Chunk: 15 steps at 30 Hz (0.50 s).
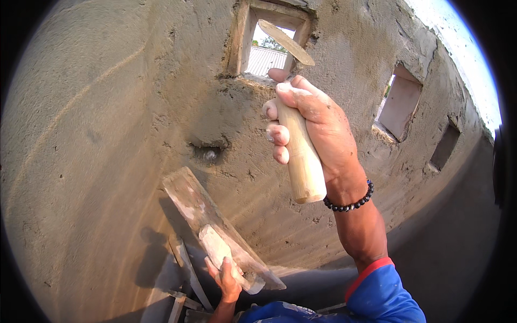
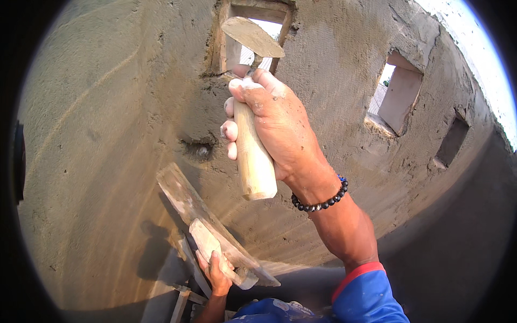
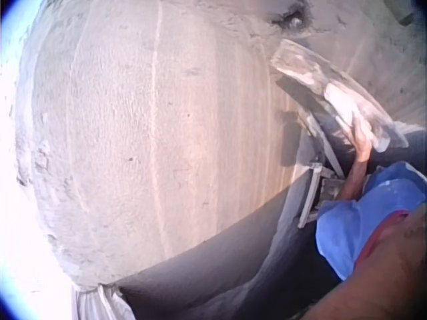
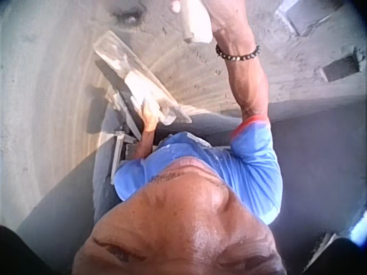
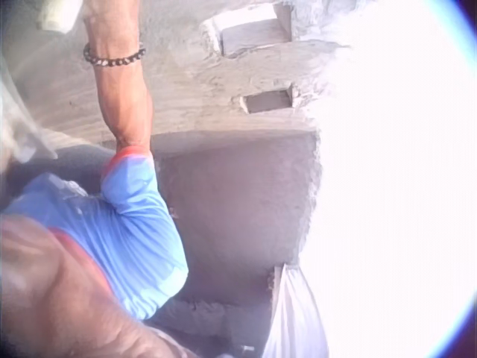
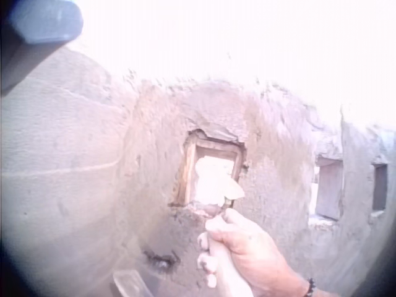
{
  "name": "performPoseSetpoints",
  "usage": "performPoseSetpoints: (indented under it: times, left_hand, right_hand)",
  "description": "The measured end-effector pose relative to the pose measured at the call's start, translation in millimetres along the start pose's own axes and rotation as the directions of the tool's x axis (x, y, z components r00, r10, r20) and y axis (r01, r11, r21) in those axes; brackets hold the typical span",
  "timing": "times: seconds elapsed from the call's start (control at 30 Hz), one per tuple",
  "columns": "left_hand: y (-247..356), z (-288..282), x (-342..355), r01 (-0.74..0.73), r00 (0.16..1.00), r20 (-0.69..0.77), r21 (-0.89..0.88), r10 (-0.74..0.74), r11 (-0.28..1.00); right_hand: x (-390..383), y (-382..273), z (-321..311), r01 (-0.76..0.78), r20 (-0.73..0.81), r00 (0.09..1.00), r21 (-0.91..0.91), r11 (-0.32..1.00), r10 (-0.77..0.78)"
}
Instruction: The person applies wet plaster to a concrete wall using a hawk and a trowel, smoothing the mixture over the surface and around small rectangular openings.
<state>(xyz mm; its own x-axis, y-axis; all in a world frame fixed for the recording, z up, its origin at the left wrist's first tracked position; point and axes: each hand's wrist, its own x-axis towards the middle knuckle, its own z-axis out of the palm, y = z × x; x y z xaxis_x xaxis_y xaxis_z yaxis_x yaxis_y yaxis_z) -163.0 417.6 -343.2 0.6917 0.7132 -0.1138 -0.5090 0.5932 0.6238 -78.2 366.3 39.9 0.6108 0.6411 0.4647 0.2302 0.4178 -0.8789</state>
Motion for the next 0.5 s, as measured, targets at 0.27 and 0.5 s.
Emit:
performPoseSetpoints:
  times: [0.27,0.5]
  left_hand:
    - [-8,0,3,0.0,0.999,0.049,0.025,-0.001,1.0]
    - [8,-3,-2,-0.08,0.997,0.029,0.081,0.078,0.993]
  right_hand:
    - [4,3,-28,0.156,-0.074,0.983,-0.156,0.975,-0.169]
    - [28,-31,-34,0.14,0.012,0.972,-0.83,0.54,-0.234]
